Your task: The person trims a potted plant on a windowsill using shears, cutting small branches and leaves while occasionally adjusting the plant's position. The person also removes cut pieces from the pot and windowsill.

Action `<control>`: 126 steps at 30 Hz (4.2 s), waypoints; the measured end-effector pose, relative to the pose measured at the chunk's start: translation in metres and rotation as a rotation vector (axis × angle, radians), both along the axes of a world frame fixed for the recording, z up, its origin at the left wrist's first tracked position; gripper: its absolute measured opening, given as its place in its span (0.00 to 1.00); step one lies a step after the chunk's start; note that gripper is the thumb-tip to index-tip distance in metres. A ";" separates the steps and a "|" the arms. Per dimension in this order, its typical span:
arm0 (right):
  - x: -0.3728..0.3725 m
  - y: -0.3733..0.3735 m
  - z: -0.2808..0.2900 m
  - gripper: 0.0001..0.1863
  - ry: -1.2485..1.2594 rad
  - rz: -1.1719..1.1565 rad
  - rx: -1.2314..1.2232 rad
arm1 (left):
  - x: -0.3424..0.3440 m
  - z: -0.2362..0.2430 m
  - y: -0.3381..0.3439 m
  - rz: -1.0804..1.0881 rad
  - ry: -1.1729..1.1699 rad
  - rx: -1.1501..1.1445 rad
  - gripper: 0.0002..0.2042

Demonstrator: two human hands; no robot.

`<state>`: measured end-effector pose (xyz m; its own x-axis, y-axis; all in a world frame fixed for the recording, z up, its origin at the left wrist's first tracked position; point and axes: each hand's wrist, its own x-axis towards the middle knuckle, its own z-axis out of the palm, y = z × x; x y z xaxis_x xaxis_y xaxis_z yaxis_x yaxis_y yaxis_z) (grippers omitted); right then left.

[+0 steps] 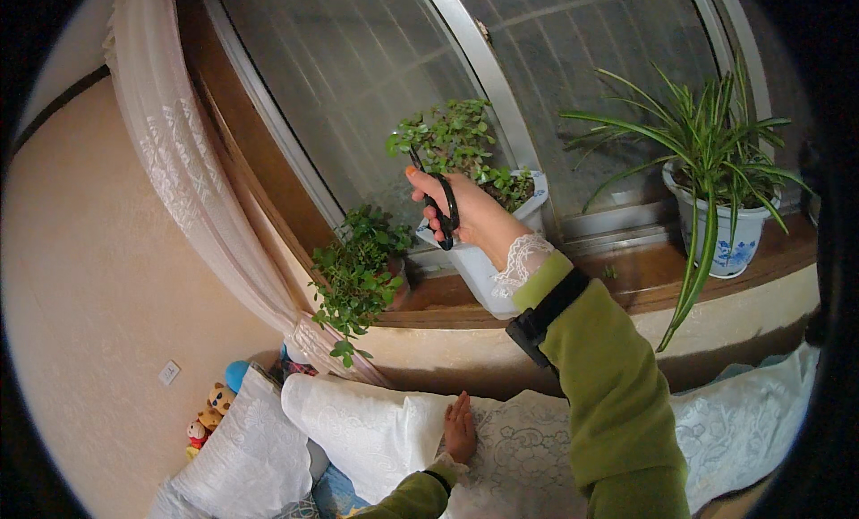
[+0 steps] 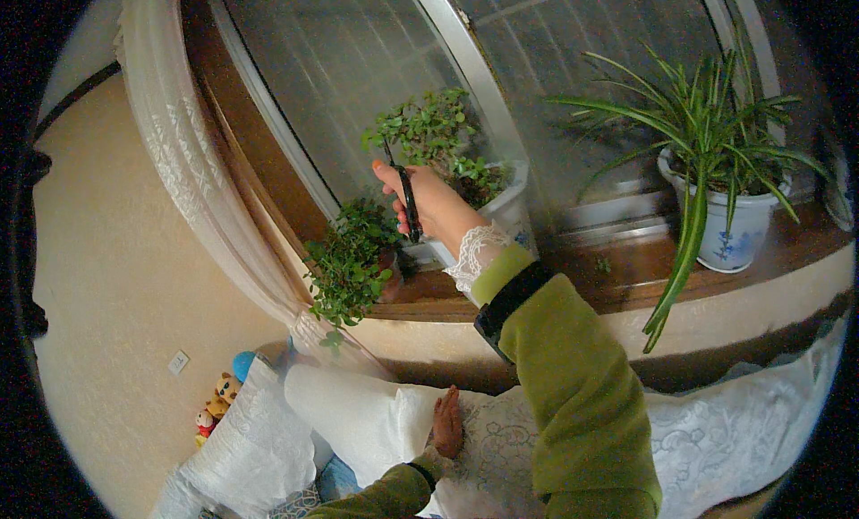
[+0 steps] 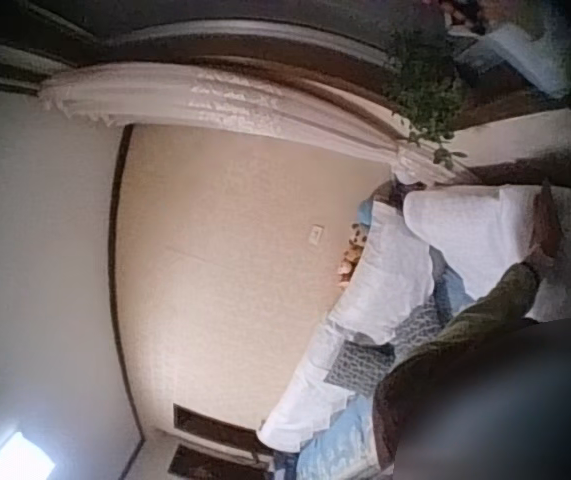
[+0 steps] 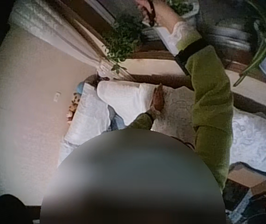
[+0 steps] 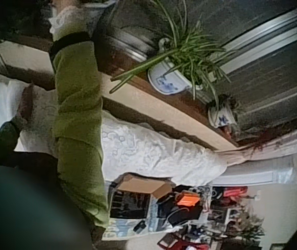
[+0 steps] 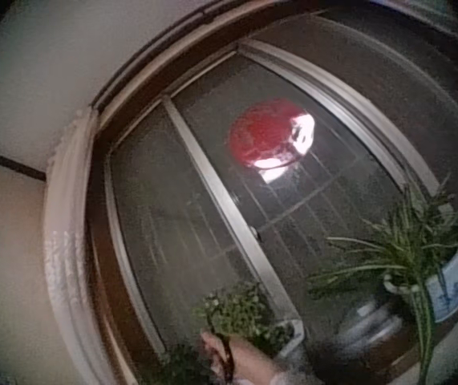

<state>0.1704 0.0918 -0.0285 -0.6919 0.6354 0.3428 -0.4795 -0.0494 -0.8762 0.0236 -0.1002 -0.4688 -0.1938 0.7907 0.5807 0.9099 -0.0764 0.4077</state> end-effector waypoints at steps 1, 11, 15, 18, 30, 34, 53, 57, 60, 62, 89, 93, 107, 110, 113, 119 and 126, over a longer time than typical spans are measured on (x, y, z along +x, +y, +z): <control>-0.001 0.001 0.001 0.30 0.002 0.003 0.009 | -0.001 -0.001 0.000 -0.005 0.005 0.002 0.23; -0.010 0.003 0.010 0.31 0.002 -0.018 0.023 | 0.000 -0.003 0.001 0.004 -0.033 0.014 0.22; -0.012 0.005 0.011 0.31 -0.011 -0.028 0.034 | -0.002 -0.004 0.002 0.003 -0.033 0.014 0.22; -0.013 0.008 0.012 0.32 -0.005 -0.021 0.052 | -0.003 -0.005 0.003 -0.002 -0.033 0.020 0.22; -0.011 0.004 0.016 0.31 -0.062 -0.051 0.066 | 0.000 -0.004 0.001 -0.009 -0.051 0.052 0.22; -0.011 0.001 0.018 0.30 -0.074 -0.055 0.033 | 0.000 -0.005 0.002 0.007 -0.038 0.033 0.22; 0.012 0.002 0.013 0.31 -0.204 -0.159 0.161 | -0.002 -0.004 -0.001 -0.032 -0.081 0.035 0.23; 0.009 0.005 0.016 0.31 -0.228 -0.148 0.183 | -0.002 -0.004 -0.001 -0.017 -0.095 0.033 0.22; 0.005 0.007 0.019 0.31 -0.231 -0.146 0.171 | 0.000 -0.004 -0.003 -0.026 -0.092 0.051 0.21; 0.003 0.008 0.021 0.31 -0.228 -0.135 0.170 | 0.000 -0.003 -0.003 -0.027 -0.087 0.046 0.21; -0.009 0.009 0.040 0.28 -0.315 -0.292 0.285 | -0.004 -0.006 -0.002 -0.027 -0.060 0.051 0.21; -0.007 0.012 0.038 0.25 -0.348 -0.354 0.387 | -0.004 -0.007 0.002 -0.028 0.007 0.124 0.22; 0.061 -0.036 0.031 0.28 -0.589 -0.273 0.443 | -0.003 -0.007 -0.001 -0.043 -0.102 0.093 0.21; 0.079 -0.065 -0.001 0.25 -0.537 -0.437 0.317 | -0.002 0.001 -0.004 -0.022 -0.191 0.051 0.21; 0.111 -0.095 -0.038 0.23 -0.561 -0.322 0.489 | 0.003 0.010 -0.012 -0.021 -0.159 0.162 0.21; 0.169 -0.139 -0.118 0.19 -0.645 -0.355 0.350 | 0.000 0.016 -0.009 -0.004 -0.133 0.081 0.20; 0.220 -0.170 -0.192 0.24 -0.510 -0.351 0.029 | -0.001 0.024 -0.010 0.005 -0.275 -0.032 0.19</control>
